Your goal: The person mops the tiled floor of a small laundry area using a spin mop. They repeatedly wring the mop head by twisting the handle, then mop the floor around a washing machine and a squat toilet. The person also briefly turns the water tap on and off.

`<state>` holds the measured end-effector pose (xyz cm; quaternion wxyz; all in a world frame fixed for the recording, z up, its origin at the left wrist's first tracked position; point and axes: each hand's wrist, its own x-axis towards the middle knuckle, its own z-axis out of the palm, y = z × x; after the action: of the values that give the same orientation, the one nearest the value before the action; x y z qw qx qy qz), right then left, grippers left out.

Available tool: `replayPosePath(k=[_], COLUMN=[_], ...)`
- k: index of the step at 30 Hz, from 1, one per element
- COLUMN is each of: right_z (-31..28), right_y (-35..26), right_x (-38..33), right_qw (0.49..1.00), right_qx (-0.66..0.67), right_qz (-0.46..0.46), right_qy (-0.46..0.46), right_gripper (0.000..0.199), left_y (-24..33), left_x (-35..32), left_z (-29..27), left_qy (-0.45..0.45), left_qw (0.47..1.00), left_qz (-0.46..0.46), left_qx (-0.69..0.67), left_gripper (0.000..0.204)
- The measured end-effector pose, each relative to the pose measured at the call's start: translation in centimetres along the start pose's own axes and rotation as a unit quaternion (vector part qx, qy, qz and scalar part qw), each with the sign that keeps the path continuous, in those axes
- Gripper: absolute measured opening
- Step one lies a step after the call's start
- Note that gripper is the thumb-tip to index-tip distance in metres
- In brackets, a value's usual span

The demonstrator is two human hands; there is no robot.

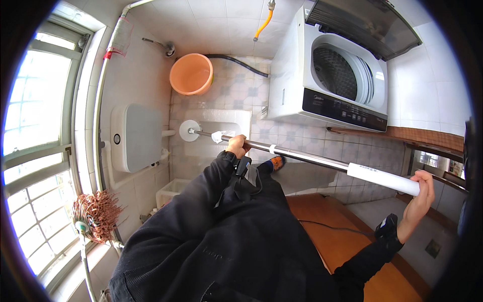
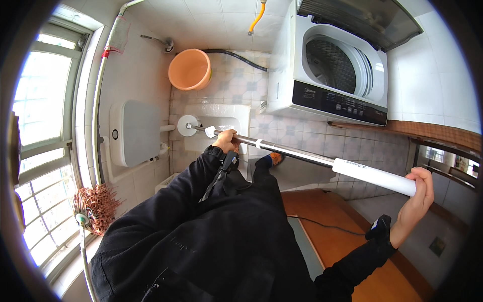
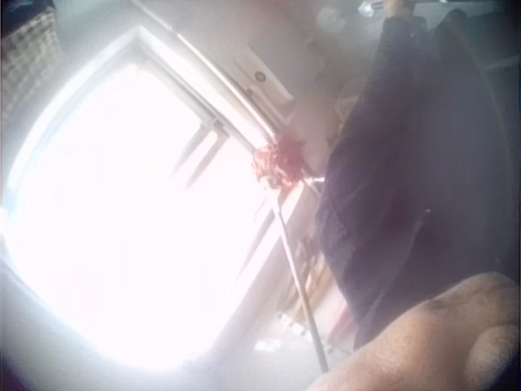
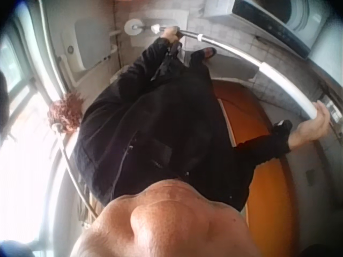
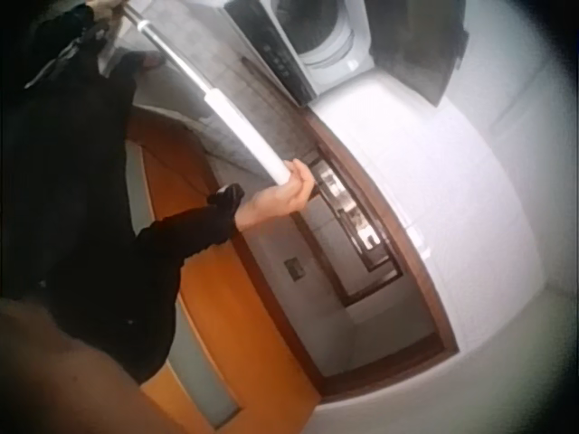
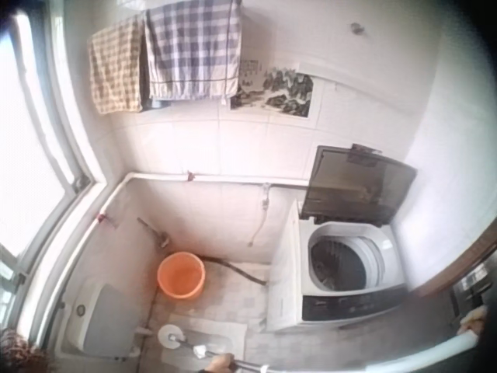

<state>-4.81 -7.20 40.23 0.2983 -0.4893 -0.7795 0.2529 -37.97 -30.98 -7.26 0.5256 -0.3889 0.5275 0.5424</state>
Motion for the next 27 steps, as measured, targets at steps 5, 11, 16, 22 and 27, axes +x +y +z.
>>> replayPosePath(k=[5,11,16,22,27], right_z=[1.0,1.0,0.7,0.2,0.1], right_y=[1.4,1.9,1.4,1.0,0.9], right_x=[0.6,0.3,-0.8,-2.2,-2.8], right_qw=[0.999,0.996,0.993,0.992,0.987], right_qx=[0.037,0.089,0.112,0.128,0.155], right_qz=[0.001,-0.013,-0.023,-0.022,-0.024], right_qy=[-0.002,-0.008,-0.001,0.011,0.022], right_gripper=[0.022,0.023,0.024,0.025,0.025], left_y=[-0.4,-1.1,-1.5,-2.5,-2.8], left_x=[0.4,0.8,1.0,1.2,0.6], left_z=[-1.7,-3.0,-3.6,-3.5,-3.5], left_qy=[0.013,-0.009,-0.024,-0.009,-0.011], left_qw=[0.999,1.000,0.999,0.999,0.999], left_qz=[-0.009,0.008,-0.024,-0.038,-0.036], left_qx=[-0.033,-0.027,-0.015,-0.025,-0.024], left_gripper=[0.014,0.012,0.010,0.010,0.011])
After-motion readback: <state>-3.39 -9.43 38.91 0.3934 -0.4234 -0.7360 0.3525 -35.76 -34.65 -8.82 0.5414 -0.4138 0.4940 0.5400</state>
